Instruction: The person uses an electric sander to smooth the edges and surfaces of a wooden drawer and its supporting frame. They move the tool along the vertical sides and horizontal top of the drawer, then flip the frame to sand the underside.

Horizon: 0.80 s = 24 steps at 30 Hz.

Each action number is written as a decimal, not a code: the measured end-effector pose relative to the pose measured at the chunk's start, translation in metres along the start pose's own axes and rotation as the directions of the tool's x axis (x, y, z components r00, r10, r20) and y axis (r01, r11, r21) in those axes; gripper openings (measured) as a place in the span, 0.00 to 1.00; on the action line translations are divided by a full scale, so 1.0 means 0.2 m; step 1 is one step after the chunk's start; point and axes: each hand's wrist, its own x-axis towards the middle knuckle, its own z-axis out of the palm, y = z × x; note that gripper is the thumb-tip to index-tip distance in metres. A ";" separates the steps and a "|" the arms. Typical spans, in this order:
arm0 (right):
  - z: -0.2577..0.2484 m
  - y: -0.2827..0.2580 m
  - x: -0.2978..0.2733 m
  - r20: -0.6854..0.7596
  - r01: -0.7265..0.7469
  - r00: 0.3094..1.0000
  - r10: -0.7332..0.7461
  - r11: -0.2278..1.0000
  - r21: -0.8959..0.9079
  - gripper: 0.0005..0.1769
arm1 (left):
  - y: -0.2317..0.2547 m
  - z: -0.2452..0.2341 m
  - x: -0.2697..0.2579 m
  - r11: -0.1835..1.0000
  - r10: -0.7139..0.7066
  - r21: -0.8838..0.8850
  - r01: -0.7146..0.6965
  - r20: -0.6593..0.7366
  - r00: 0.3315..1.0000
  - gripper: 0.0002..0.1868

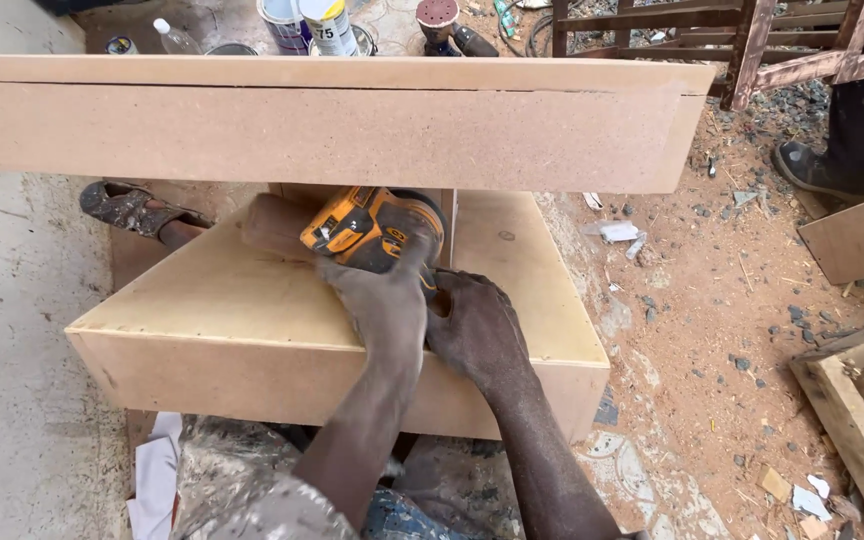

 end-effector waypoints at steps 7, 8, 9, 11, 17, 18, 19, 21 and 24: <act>-0.12 0.00 -0.01 0.058 -0.185 0.982 0.182 0.981 0.053 0.41 | 0.04 0.07 0.06 0.998 0.063 0.010 -0.063 -0.083 0.995 0.53; -0.12 -0.01 -0.02 0.023 -0.211 0.978 0.209 0.974 0.083 0.49 | 0.01 0.06 0.08 0.991 0.130 0.055 -0.125 -0.105 0.986 0.53; -0.12 -0.02 -0.03 -0.011 -0.235 0.971 0.238 0.965 0.114 0.57 | -0.02 0.06 0.11 0.977 0.197 0.102 -0.185 -0.124 0.972 0.53; -0.09 0.01 -0.02 0.008 -0.247 0.969 0.247 0.967 0.058 0.58 | 0.04 0.05 0.04 0.966 0.214 0.167 -0.197 -0.092 0.973 0.50; -0.06 0.04 0.02 0.046 -0.240 0.970 0.239 0.971 0.022 0.57 | 0.02 0.08 0.02 0.810 0.419 0.416 -0.414 0.085 0.904 0.41; -0.06 0.04 0.02 0.034 -0.245 0.969 0.244 0.969 0.037 0.57 | 0.00 0.09 0.03 0.742 0.464 0.471 -0.477 0.153 0.873 0.41; -0.07 0.02 0.03 0.032 -0.245 0.969 0.244 0.969 0.039 0.57 | -0.01 0.09 0.05 0.741 0.465 0.471 -0.478 0.154 0.872 0.41; -0.09 -0.02 0.00 0.010 -0.258 0.966 0.258 0.963 0.073 0.55 | -0.03 0.07 0.05 0.525 0.620 0.547 -0.652 0.278 0.734 0.36; -0.09 0.01 0.02 0.018 -0.261 0.965 0.261 0.965 0.035 0.55 | -0.09 0.01 0.13 0.366 0.709 0.551 -0.750 0.357 0.608 0.38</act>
